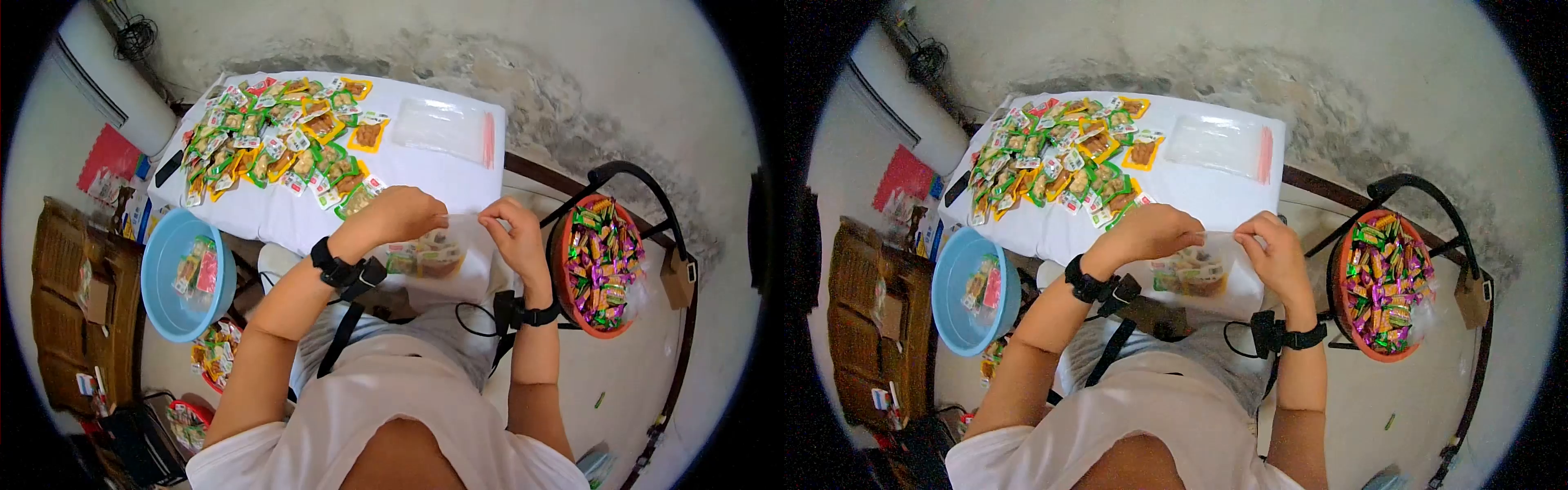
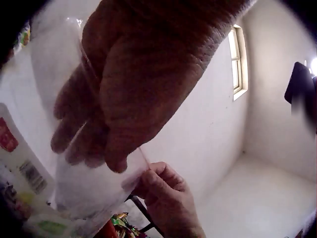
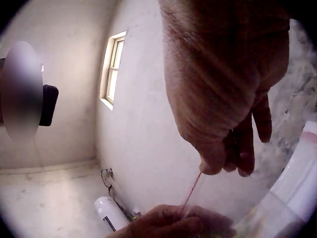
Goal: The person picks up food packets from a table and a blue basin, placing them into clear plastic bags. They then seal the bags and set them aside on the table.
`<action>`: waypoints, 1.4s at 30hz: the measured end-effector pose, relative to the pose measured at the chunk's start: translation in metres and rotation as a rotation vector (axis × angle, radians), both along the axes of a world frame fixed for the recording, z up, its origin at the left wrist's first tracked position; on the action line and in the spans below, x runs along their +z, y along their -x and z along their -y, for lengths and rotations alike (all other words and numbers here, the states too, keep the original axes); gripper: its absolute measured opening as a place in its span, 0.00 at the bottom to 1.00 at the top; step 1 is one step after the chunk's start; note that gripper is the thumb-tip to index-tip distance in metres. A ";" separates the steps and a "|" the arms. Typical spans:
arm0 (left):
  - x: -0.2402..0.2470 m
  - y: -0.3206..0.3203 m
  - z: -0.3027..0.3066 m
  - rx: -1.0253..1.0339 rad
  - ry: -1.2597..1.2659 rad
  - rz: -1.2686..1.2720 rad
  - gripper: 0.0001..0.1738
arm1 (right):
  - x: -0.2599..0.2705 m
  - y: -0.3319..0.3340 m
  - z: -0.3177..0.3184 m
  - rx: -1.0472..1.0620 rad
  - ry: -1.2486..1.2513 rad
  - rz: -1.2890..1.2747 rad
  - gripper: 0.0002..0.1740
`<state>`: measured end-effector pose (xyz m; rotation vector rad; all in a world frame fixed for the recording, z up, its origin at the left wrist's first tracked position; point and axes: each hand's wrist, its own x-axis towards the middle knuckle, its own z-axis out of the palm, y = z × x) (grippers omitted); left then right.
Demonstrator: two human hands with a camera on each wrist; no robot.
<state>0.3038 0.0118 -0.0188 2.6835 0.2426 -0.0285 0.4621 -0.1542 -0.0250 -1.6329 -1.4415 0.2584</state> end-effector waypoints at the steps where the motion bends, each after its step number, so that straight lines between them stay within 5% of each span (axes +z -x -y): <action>1: -0.002 0.000 -0.001 -0.004 -0.020 0.027 0.11 | -0.001 0.000 0.004 -0.046 0.003 0.046 0.02; 3: -0.003 0.003 -0.003 -0.063 0.001 0.004 0.10 | -0.007 0.000 0.006 -0.097 0.004 0.070 0.03; 6: -0.045 0.005 -0.014 -0.258 -0.018 0.315 0.12 | -0.028 -0.010 0.002 -0.076 -0.023 0.040 0.03; 11: -0.022 0.034 -0.009 -0.018 0.200 0.240 0.14 | -0.008 0.014 -0.011 0.011 -0.072 -0.025 0.03; 18: 0.005 0.089 -0.023 0.175 0.167 0.251 0.10 | 0.023 0.048 -0.033 0.130 -0.054 0.000 0.02; 24: 0.053 0.161 -0.031 0.272 -0.424 0.290 0.05 | 0.046 0.105 -0.075 0.331 -0.077 0.069 0.03; 30: 0.084 0.289 -0.064 0.710 -0.480 0.036 0.07 | 0.040 0.145 -0.112 0.434 -0.099 -0.050 0.02; 34: 0.070 0.398 -0.085 1.021 -0.503 0.091 0.11 | 0.019 0.147 -0.119 0.475 -0.046 -0.026 0.01; 36: 0.065 0.435 -0.087 1.409 -0.245 0.088 0.10 | 0.009 0.147 -0.121 0.467 0.018 -0.046 0.02; 38: 0.044 0.478 -0.095 1.640 -0.081 0.137 0.12 | -0.001 0.147 -0.124 0.457 0.041 -0.044 0.02; 42: -0.018 0.563 -0.111 1.864 -0.134 0.167 0.13 | -0.021 0.148 -0.131 0.443 0.145 -0.094 0.02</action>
